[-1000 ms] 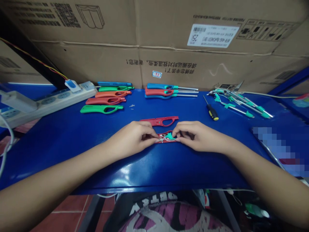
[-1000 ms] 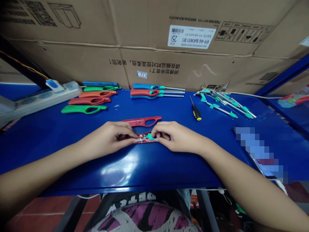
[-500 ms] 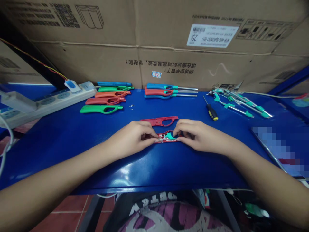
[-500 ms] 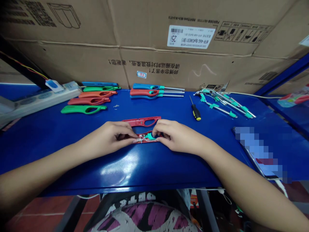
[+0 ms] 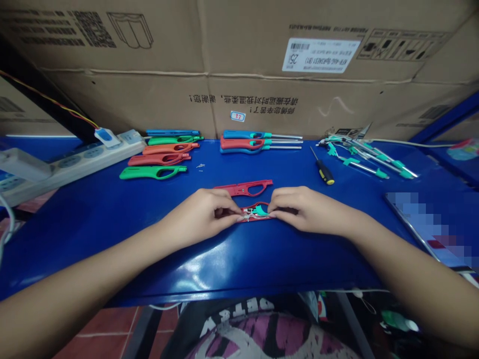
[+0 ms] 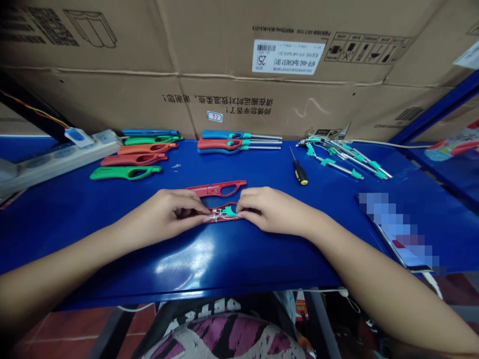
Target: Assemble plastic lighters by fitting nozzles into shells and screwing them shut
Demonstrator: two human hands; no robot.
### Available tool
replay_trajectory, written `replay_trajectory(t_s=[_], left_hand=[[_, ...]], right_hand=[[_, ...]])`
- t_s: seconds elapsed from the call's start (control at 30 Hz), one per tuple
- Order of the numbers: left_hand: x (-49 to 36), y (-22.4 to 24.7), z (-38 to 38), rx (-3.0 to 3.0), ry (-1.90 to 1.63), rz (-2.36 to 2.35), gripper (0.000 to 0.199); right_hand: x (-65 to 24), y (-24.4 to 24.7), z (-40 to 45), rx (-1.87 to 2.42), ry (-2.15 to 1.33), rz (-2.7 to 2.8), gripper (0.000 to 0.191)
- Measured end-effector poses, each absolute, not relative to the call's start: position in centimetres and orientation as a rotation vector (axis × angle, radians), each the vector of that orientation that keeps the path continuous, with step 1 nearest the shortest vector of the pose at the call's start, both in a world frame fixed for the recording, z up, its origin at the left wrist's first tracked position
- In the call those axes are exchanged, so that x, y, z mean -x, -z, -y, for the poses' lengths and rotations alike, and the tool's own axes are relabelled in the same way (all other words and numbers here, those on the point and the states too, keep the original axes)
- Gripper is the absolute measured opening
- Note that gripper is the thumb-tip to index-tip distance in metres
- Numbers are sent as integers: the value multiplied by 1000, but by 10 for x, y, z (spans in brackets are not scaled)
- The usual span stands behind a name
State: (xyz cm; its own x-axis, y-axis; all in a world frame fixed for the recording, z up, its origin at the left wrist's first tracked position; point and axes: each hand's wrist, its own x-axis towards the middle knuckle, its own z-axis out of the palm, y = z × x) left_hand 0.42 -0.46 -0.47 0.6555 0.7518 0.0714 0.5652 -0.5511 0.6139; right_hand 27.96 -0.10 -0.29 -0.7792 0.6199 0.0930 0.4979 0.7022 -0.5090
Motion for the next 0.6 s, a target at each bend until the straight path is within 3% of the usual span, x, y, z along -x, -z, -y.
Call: replay_trajectory(t_s=[0.6], left_hand=[[-3,3,5,-2342,-439,-1021,17]], right_hand=[[-279,3,-1,886,-721,2650,13]])
